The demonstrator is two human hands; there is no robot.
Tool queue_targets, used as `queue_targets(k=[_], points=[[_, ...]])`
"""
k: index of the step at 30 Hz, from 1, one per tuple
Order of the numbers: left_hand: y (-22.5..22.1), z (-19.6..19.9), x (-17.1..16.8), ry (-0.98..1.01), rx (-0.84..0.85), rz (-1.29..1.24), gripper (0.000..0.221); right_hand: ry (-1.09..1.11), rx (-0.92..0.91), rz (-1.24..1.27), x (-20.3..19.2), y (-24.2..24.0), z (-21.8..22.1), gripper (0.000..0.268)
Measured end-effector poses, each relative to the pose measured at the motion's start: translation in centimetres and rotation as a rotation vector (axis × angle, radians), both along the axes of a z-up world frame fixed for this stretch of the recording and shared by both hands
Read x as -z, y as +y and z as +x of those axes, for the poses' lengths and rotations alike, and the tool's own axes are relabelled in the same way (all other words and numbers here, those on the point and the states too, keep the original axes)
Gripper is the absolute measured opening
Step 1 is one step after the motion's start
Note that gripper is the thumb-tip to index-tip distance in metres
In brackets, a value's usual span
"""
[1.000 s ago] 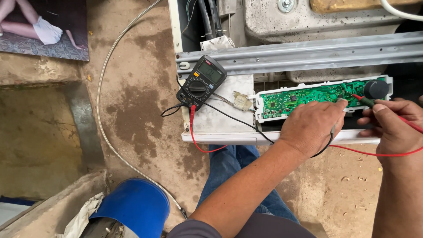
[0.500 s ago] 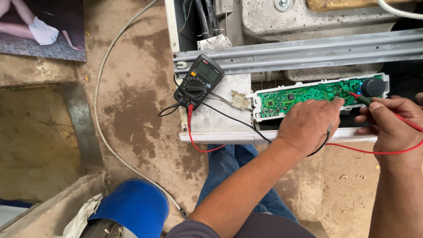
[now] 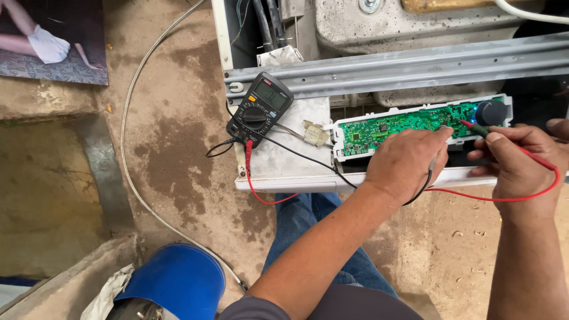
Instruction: The person tests a washing machine circuit board by applying multimeter probes to various contact points across the board.
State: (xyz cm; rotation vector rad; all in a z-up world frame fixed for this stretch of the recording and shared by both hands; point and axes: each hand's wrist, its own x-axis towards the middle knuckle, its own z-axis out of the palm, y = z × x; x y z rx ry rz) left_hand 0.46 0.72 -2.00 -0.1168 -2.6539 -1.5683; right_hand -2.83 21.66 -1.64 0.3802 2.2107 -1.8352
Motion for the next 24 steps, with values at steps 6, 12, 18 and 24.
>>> queue_targets(k=[6,12,18,24], points=[[-0.2,-0.1,1.9,0.035,0.069,0.144,0.022,-0.002,0.016,-0.031,1.4,0.3,-0.8,0.011],[-3.3,1.9,-5.2,0.226,-0.024,0.106,0.021,0.075,0.058,-0.131,-1.9,-0.9,2.7,0.019],[-4.5,6.2,-10.4,-0.033,0.152,0.041,0.024,0.453,-0.33,0.191,-11.3,-4.4,7.6,0.037],[-5.3,9.8,-14.2,-0.096,0.204,-0.051,0.028,0.714,-0.763,0.289,-15.5,-6.7,11.4,0.048]])
